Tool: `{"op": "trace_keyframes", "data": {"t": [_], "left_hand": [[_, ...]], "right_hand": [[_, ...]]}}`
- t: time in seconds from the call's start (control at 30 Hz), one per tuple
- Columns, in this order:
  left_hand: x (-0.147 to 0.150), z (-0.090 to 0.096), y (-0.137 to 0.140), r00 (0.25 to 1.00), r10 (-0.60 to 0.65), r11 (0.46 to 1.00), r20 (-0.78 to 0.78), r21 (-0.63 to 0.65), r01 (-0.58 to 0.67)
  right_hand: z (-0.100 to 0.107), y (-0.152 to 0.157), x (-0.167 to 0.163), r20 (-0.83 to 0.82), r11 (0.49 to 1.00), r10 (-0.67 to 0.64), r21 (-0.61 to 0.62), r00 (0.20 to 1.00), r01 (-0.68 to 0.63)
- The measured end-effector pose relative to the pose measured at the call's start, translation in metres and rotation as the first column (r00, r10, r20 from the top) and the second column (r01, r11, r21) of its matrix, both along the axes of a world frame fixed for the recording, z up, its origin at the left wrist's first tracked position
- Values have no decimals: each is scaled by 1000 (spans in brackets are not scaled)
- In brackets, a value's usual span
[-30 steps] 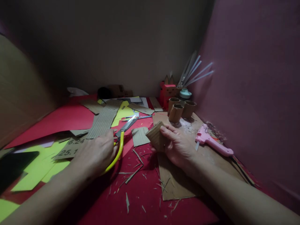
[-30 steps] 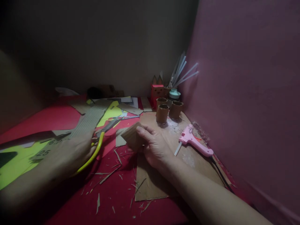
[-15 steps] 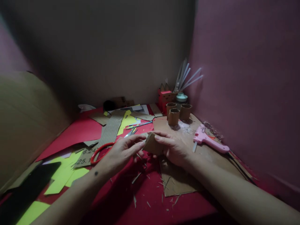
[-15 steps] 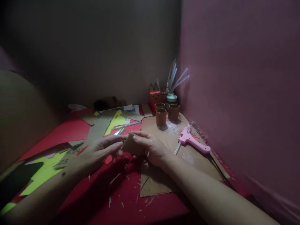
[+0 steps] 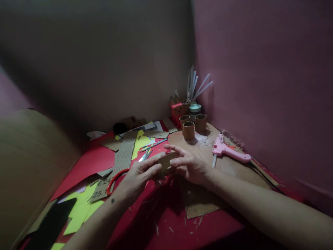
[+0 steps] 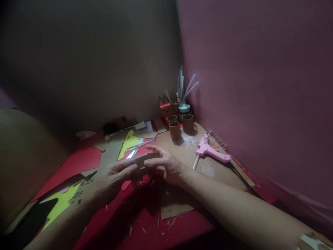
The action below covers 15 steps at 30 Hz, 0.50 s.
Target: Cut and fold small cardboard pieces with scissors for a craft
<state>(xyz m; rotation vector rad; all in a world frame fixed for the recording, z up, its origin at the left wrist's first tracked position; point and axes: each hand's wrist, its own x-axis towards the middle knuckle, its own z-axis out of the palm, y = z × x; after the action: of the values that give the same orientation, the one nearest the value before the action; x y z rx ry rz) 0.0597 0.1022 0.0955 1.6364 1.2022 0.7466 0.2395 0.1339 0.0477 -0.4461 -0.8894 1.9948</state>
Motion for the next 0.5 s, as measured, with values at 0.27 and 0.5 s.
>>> {"op": "trace_keyframes", "data": {"t": [0.27,0.5], "left_hand": [[3,-12,5,970,214,940,-116,293,-173],[1,-22,8,964,222,966,150,98,-238]], "right_hand": [[-10,1,-7,-10,980,-48,193,999,49],[-13,2,-10,67,936,-137,336,988,107]]}}
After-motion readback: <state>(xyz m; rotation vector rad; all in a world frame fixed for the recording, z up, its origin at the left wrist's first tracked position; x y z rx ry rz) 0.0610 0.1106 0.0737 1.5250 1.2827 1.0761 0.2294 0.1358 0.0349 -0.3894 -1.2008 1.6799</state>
